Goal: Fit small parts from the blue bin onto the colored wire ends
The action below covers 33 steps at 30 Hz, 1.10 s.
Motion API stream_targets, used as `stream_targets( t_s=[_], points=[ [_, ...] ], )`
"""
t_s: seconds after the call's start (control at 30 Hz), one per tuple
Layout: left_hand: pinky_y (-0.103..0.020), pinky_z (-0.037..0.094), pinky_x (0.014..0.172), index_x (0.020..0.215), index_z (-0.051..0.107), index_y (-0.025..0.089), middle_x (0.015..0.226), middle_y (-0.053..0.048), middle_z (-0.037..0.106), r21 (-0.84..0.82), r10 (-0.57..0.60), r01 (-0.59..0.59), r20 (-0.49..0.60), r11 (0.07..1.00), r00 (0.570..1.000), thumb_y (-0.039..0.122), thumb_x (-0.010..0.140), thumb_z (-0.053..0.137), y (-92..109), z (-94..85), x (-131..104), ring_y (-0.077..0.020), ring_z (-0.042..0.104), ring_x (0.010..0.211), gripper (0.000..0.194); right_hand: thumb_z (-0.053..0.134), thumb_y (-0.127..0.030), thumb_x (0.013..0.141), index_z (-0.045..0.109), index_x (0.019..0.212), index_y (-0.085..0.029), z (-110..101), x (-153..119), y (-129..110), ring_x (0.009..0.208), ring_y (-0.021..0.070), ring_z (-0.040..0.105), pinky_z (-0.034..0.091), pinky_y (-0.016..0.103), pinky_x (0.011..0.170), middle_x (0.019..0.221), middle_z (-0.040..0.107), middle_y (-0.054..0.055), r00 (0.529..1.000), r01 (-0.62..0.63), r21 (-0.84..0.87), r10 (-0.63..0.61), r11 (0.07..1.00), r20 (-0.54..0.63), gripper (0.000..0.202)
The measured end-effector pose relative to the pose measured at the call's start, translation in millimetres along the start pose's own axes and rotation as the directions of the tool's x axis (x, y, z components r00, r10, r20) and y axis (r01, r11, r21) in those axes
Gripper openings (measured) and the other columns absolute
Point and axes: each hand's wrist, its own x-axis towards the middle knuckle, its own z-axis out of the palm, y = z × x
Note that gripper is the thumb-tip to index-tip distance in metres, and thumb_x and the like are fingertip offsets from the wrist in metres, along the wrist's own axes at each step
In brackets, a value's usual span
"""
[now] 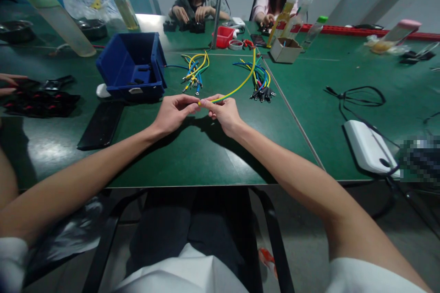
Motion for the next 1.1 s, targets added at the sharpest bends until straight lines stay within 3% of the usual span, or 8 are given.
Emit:
stream_targets(
  t_s=[0.23,0.37,0.53,0.73,0.83,0.97,1.1],
  points=[
    [-0.027,0.054,0.059,0.093,0.074,0.013,0.074,-0.004,0.069,-0.175,-0.206,0.214,0.065,0.961,0.976,0.043,0.068,0.084,-9,-6.2,6,-0.0116,0.063,0.057,0.040,0.087,-0.049,0.061,0.068,0.074,-0.017,-3,3,1,0.049,0.0080,0.050,0.035,0.021,0.043,0.059,0.061,-0.001,0.993,0.115,-0.130,-0.118,0.985,-0.014,0.040],
    [-0.026,0.053,0.057,0.090,0.075,0.012,0.072,-0.005,0.069,-0.216,-0.246,0.265,0.108,0.940,0.963,0.045,0.064,0.086,-6,-8.0,5,-0.0112,0.062,0.055,0.043,0.087,-0.050,0.062,0.069,0.074,-0.016,-4,2,0,0.049,0.0087,0.052,0.037,0.021,0.044,0.057,0.061,-0.001,0.990,0.139,-0.184,-0.141,0.973,-0.001,0.040],
    [-0.030,0.056,0.062,0.092,0.077,0.013,0.075,-0.007,0.073,-0.123,-0.155,0.157,0.031,0.980,0.987,0.046,0.065,0.084,-7,-3.7,1,-0.0157,0.066,0.061,0.044,0.087,-0.051,0.060,0.069,0.072,-0.016,-4,2,1,0.047,0.0089,0.050,0.037,0.022,0.043,0.054,0.059,-0.002,0.992,0.126,-0.178,-0.128,0.976,0.002,0.041],
    [-0.032,0.057,0.068,0.092,0.079,0.017,0.085,-0.008,0.076,0.040,0.023,-0.021,-0.059,0.999,0.998,0.045,0.069,0.081,-3,-1.9,-4,-0.0207,0.071,0.074,0.036,0.090,-0.049,0.056,0.068,0.075,-0.018,-3,-1,-1,0.048,0.0068,0.048,0.034,0.019,0.041,0.060,0.062,-0.002,1.000,-0.004,-0.025,0.004,1.000,0.027,0.043],
    [-0.032,0.058,0.066,0.094,0.078,0.015,0.081,-0.009,0.076,-0.073,-0.090,0.088,-0.028,0.993,0.996,0.048,0.067,0.083,-1,-1.3,-3,-0.0203,0.071,0.071,0.043,0.090,-0.048,0.056,0.068,0.077,-0.018,-3,-1,-2,0.048,0.0062,0.047,0.035,0.019,0.042,0.062,0.062,-0.002,0.999,-0.040,0.004,0.040,0.999,0.027,0.043],
    [-0.030,0.058,0.066,0.093,0.076,0.013,0.080,-0.009,0.075,-0.266,-0.267,0.278,0.077,0.923,0.961,0.048,0.064,0.086,-1,-0.7,-1,-0.0177,0.071,0.069,0.047,0.090,-0.048,0.056,0.069,0.075,-0.017,-5,1,0,0.048,0.0071,0.049,0.036,0.020,0.043,0.058,0.060,-0.002,1.000,0.015,-0.055,-0.014,0.998,0.022,0.042],
    [-0.030,0.059,0.068,0.093,0.077,0.012,0.081,-0.009,0.075,-0.235,-0.237,0.248,0.078,0.940,0.968,0.046,0.063,0.087,1,-1.3,-2,-0.0183,0.072,0.070,0.046,0.091,-0.048,0.054,0.068,0.073,-0.017,-3,-1,-2,0.047,0.0068,0.047,0.034,0.020,0.042,0.056,0.059,-0.003,1.000,0.016,-0.058,-0.015,0.998,0.013,0.043]
  ],
)
